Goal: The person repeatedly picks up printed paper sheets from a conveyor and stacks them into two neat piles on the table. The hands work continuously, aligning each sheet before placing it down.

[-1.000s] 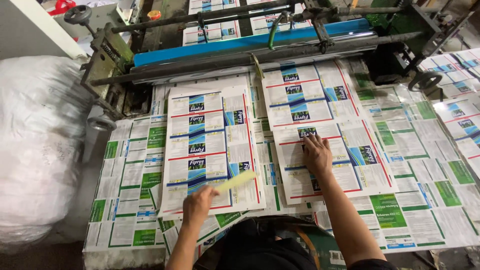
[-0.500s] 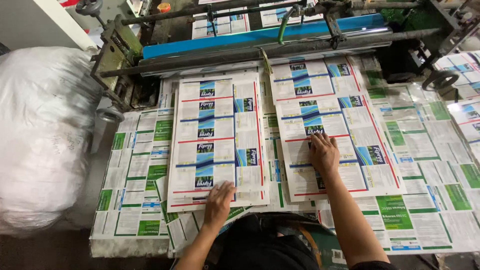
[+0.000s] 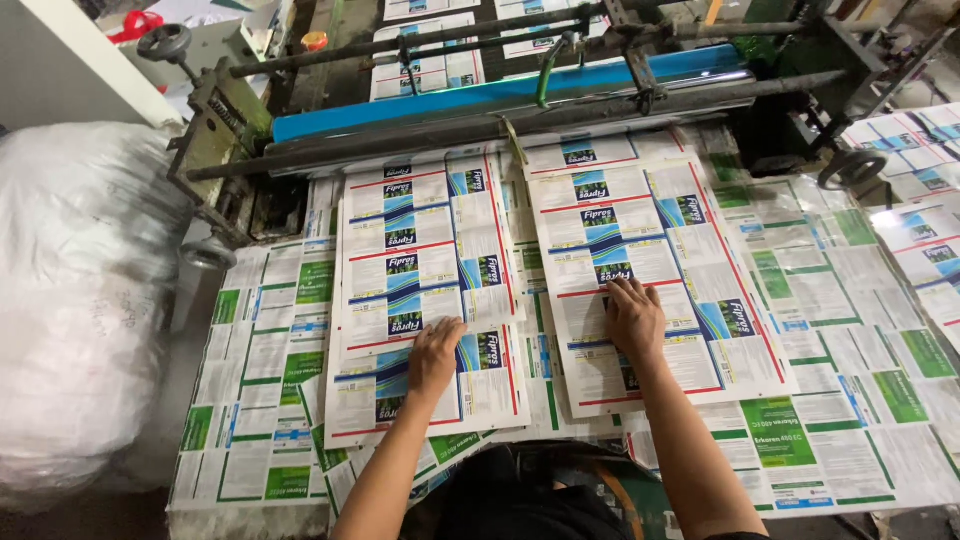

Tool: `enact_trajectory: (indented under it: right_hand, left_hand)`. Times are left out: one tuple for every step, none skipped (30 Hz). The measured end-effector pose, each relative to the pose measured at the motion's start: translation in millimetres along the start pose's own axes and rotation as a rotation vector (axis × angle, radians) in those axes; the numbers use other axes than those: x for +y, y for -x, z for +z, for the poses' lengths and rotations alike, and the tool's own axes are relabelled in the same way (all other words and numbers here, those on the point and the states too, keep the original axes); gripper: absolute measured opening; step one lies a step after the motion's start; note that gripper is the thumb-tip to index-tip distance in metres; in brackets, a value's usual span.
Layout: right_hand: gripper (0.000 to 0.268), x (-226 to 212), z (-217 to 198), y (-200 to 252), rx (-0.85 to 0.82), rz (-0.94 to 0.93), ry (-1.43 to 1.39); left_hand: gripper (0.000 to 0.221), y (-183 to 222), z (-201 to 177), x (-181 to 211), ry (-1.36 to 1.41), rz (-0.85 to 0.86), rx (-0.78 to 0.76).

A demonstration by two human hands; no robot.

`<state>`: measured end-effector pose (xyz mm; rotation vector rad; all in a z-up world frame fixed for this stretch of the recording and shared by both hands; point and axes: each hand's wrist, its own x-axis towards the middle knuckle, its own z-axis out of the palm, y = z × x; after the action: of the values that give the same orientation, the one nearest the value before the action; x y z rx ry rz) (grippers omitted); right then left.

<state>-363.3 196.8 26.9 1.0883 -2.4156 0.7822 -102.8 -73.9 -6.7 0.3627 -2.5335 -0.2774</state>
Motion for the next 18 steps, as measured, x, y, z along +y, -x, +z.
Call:
enact_trajectory:
  right_hand:
    - [0.023, 0, 1, -1, 0.005, 0.004, 0.003]
    - [0.023, 0, 1, -1, 0.027, -0.015, 0.037]
    - [0.023, 0, 1, -1, 0.048, -0.034, 0.071]
    - [0.023, -1, 2, -1, 0.051, -0.028, 0.076]
    - [0.021, -1, 2, -1, 0.057, -0.04, 0.057]
    - [0.02, 0, 1, 0, 0.062, -0.049, 0.04]
    - [0.02, 2, 6, -2, 0.066, -0.04, 0.047]
    - [0.019, 6, 9, 0, 0.055, -0.039, 0.025]
    - [0.019, 11, 13, 1, 0.044, -0.038, 0.002]
    - [0.019, 12, 10, 2, 0.049, -0.001, 0.021]
    - [0.022, 16, 6, 3, -0.032, -0.063, -0.029]
    - [0.025, 22, 0, 14, -0.112, -0.103, -0.076]
    - [0.025, 24, -2, 24, -0.106, -0.044, -0.054]
    - [0.028, 28, -5, 37, -0.136, -0.095, -0.048]
    - [0.031, 32, -7, 48, -0.168, -0.144, -0.044]
    - [0.031, 31, -22, 61, -0.163, -0.087, -0.022]
    - [0.037, 29, -36, 73, -0.226, -0.108, -0.012]
    - [0.043, 25, -49, 81, -0.29, -0.142, -0.009]
  left_hand:
    - [0.035, -8, 1, -3, 0.002, 0.007, 0.001]
    - [0.033, -15, 3, -5, 0.017, 0.0, 0.005]
    - [0.031, -22, 4, -7, 0.032, -0.008, 0.009]
    - [0.031, -29, 6, -11, 0.037, 0.0, 0.008]
    - [0.031, -35, 8, -15, 0.047, -0.003, 0.018]
    - [0.031, -41, 10, -17, 0.059, -0.004, 0.026]
    - [0.031, -43, 11, -22, 0.065, 0.006, 0.023]
    - [0.032, -46, 12, -25, 0.038, -0.016, 0.007]
    - [0.034, -49, 14, -28, 0.011, -0.037, -0.009]
    - [0.034, -50, 6, -23, 0.03, -0.007, -0.03]
    - [0.033, -52, -1, -19, -0.014, -0.016, -0.031]
    - [0.032, -54, -4, -12, -0.051, -0.01, -0.044]
    - [0.032, -41, -12, -8, -0.023, 0.036, -0.078]
    - [0.031, -30, -20, -4, -0.068, 0.027, -0.109]
    - [0.03, -20, -28, -3, -0.114, 0.022, -0.137]
    - [0.03, 2, -26, -4, -0.088, 0.067, -0.167]
    - [0.036, 23, -26, -9, -0.111, 0.019, -0.195]
    - [0.041, 46, -29, -15, -0.142, -0.038, -0.215]
